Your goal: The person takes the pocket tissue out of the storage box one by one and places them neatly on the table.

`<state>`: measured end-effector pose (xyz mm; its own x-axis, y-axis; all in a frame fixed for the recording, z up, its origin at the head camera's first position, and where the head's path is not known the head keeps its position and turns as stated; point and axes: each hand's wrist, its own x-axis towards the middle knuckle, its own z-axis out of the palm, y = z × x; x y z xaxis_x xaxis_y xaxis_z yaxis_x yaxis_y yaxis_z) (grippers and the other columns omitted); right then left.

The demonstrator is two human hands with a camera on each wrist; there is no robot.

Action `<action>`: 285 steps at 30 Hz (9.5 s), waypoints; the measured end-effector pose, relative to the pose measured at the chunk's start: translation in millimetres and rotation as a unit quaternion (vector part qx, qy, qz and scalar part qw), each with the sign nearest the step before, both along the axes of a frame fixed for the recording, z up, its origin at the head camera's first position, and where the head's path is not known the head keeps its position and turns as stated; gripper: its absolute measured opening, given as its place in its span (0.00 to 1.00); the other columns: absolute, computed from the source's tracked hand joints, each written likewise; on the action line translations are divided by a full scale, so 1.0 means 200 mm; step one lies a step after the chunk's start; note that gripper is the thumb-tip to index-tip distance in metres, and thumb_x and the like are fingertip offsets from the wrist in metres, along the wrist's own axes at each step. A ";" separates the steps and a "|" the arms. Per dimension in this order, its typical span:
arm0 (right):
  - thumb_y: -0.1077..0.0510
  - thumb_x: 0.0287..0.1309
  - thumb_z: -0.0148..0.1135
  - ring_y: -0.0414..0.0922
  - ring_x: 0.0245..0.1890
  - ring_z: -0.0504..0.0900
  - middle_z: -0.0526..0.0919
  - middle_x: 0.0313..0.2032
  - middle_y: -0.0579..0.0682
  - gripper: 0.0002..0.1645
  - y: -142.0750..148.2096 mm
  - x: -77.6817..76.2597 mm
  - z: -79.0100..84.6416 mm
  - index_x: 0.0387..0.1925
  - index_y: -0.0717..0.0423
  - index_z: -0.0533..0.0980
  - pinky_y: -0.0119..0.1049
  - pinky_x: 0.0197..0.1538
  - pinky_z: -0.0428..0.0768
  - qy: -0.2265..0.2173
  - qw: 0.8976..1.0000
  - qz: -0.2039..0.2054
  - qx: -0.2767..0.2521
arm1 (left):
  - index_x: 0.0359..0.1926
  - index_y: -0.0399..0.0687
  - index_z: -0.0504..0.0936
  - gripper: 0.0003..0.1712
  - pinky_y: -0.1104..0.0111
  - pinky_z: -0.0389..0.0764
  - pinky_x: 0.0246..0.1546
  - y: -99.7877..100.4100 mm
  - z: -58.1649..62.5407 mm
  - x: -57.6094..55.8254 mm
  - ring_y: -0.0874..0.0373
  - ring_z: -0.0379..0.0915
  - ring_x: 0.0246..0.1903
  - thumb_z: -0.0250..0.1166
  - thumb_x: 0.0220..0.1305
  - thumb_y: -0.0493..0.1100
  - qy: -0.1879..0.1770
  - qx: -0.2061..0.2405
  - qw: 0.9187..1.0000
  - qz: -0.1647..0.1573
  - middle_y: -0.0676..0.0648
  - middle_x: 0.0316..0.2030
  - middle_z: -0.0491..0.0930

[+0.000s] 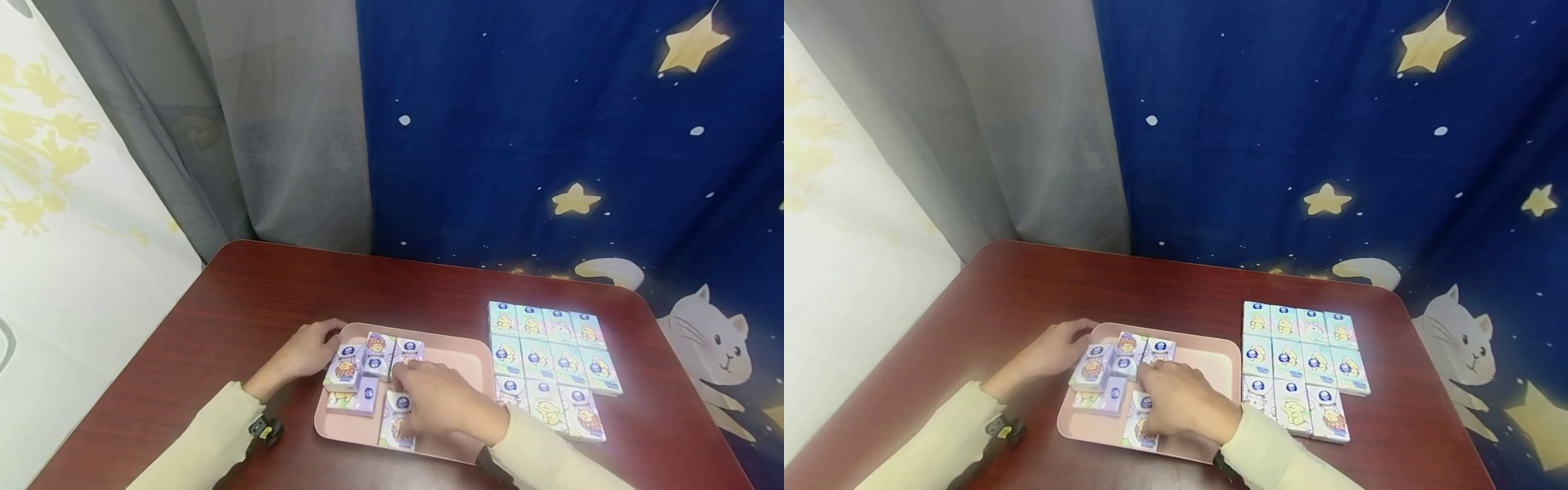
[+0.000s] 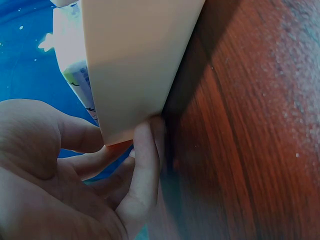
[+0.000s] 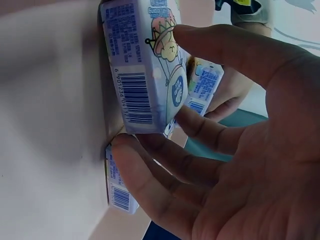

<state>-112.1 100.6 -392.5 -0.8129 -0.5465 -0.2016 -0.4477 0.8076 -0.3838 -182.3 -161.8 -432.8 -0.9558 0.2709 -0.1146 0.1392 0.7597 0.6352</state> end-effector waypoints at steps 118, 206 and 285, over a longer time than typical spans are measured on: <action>0.68 0.75 0.53 0.46 0.44 0.83 0.81 0.52 0.51 0.29 1.51 0.30 -0.22 0.73 0.66 0.59 0.38 0.46 0.83 -0.208 0.819 -0.436 -0.309 | 0.66 0.36 0.84 0.19 0.52 0.84 0.46 -0.01 -0.01 0.00 0.56 0.81 0.37 0.59 0.82 0.38 -0.002 0.009 1.000 -0.002 0.48 0.36 0.86; 0.67 0.54 0.71 0.44 0.37 0.81 0.84 0.38 0.48 0.18 0.48 -0.10 0.03 0.48 0.54 0.82 0.43 0.43 0.81 0.056 0.953 -0.208 -0.214 | 0.67 0.37 0.84 0.19 0.55 0.82 0.44 0.00 0.00 0.00 0.54 0.80 0.37 0.59 0.82 0.38 -0.005 0.002 1.000 0.005 0.47 0.36 0.85; 0.71 0.50 0.75 0.51 0.47 0.81 0.83 0.47 0.52 0.31 0.22 -0.15 -0.08 0.55 0.48 0.79 0.42 0.41 0.84 -0.188 0.936 -0.095 -0.283 | 0.67 0.37 0.83 0.19 0.52 0.83 0.46 0.00 0.02 0.01 0.55 0.81 0.37 0.59 0.82 0.39 -0.008 0.002 1.000 0.004 0.47 0.37 0.86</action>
<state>-141.9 145.5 -407.8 -0.8362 -0.5051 -0.2139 -0.0646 0.4779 -0.8760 -181.2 -162.0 -429.3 -0.9563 0.2627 -0.1285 0.1224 0.7586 0.6400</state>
